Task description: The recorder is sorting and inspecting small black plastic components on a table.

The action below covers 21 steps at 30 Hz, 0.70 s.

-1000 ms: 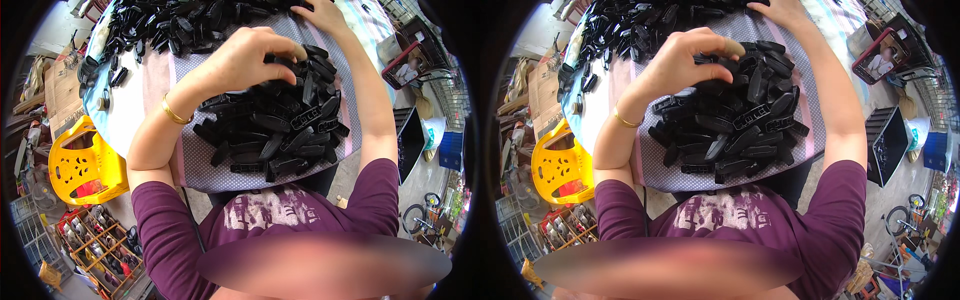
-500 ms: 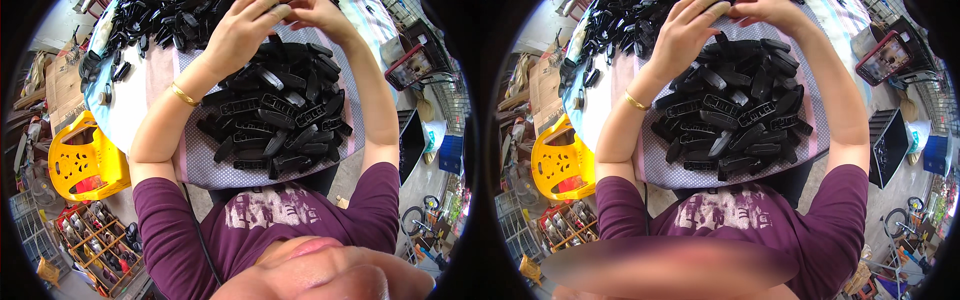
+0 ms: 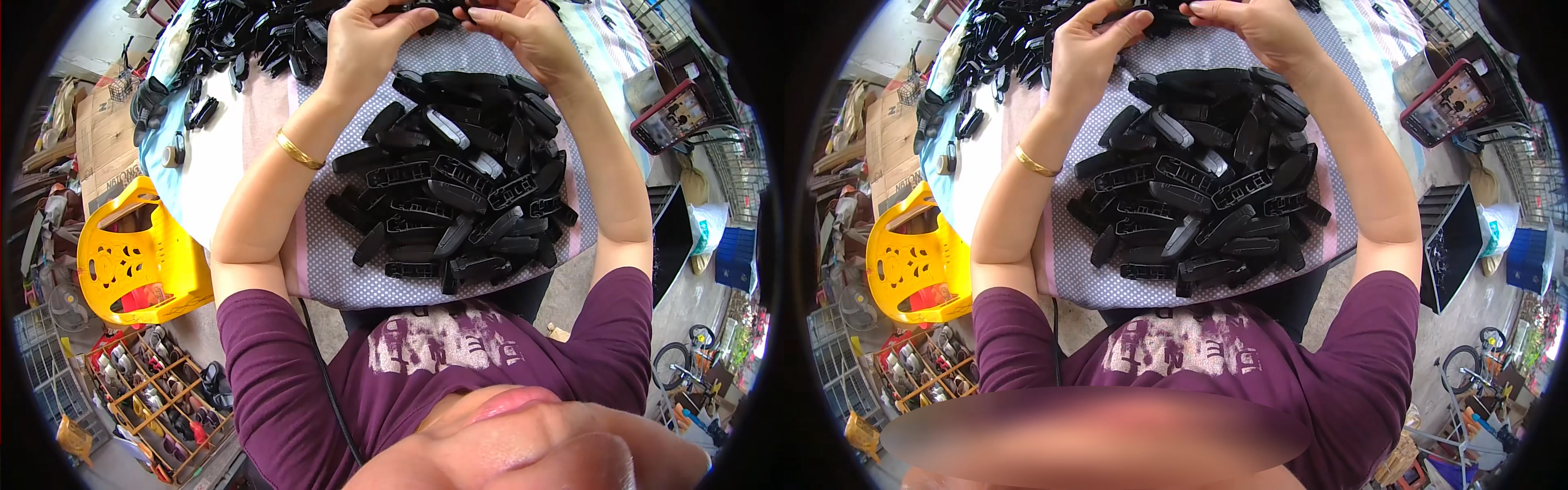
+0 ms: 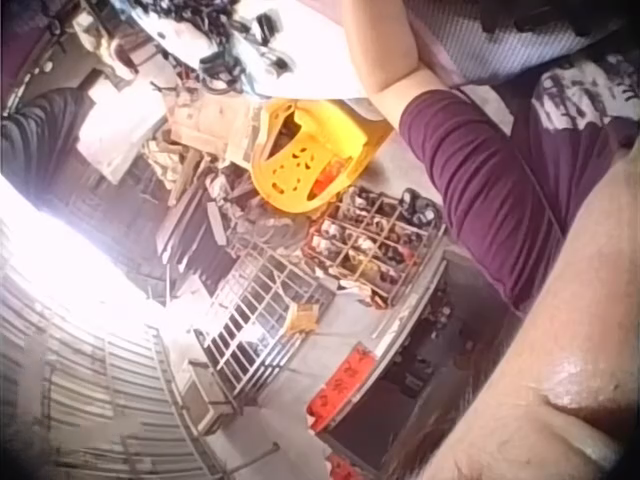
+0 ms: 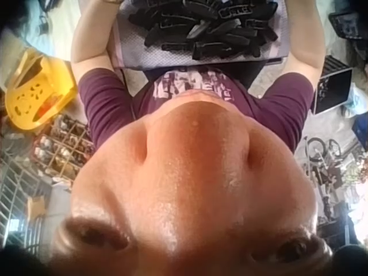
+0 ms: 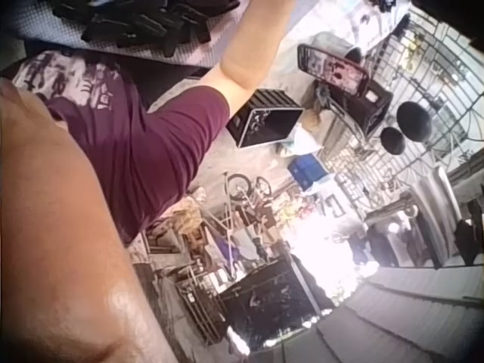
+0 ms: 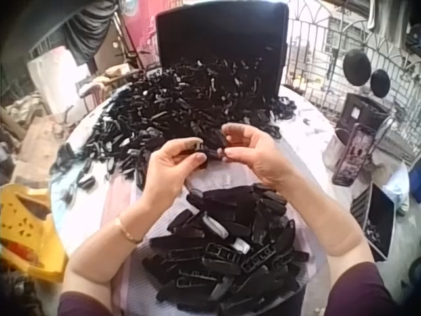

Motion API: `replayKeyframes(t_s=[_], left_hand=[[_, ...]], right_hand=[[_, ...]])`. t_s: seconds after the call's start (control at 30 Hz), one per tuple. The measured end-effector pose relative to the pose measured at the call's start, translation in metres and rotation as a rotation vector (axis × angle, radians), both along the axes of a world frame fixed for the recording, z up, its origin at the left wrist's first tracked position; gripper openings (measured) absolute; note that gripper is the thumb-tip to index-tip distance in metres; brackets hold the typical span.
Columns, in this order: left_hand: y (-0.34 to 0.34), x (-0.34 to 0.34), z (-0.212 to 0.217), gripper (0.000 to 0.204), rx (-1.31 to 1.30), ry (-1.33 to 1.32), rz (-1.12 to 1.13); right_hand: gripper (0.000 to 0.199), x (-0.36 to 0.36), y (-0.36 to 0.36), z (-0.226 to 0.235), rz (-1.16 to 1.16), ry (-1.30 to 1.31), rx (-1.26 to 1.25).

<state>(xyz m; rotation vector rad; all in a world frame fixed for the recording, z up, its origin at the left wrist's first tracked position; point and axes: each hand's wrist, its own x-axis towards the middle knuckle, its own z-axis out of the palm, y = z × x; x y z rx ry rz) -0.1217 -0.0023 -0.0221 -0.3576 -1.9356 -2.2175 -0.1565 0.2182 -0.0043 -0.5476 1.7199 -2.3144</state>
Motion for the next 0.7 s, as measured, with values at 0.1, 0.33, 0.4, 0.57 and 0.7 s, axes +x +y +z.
replayKeyframes(t_s=[0.1, 0.33, 0.4, 0.57, 0.7], left_hand=[[-0.004, 0.002, 0.004, 0.033, 0.052, -0.153, -0.026], [-0.005, -0.001, -0.003, 0.034, 0.184, -0.137, -0.098], [-0.006, -0.006, -0.011, 0.035, 0.197, -0.113, -0.101], [-0.011, -0.024, -0.038, 0.035, 0.148, -0.106, -0.051], [0.009, 0.004, -0.002, 0.033, 0.283, -0.111, -0.129]], right_hand=[[0.052, 0.011, -0.009, 0.002, -0.085, 0.376, 0.156], [0.035, 0.038, -0.024, 0.011, -0.237, 0.648, 0.386], [0.036, 0.043, -0.025, 0.014, -0.320, 0.746, 0.482], [0.036, 0.053, -0.030, 0.018, -0.479, 0.966, 0.651], [0.028, 0.050, -0.026, 0.011, -0.507, 1.055, 0.722]])
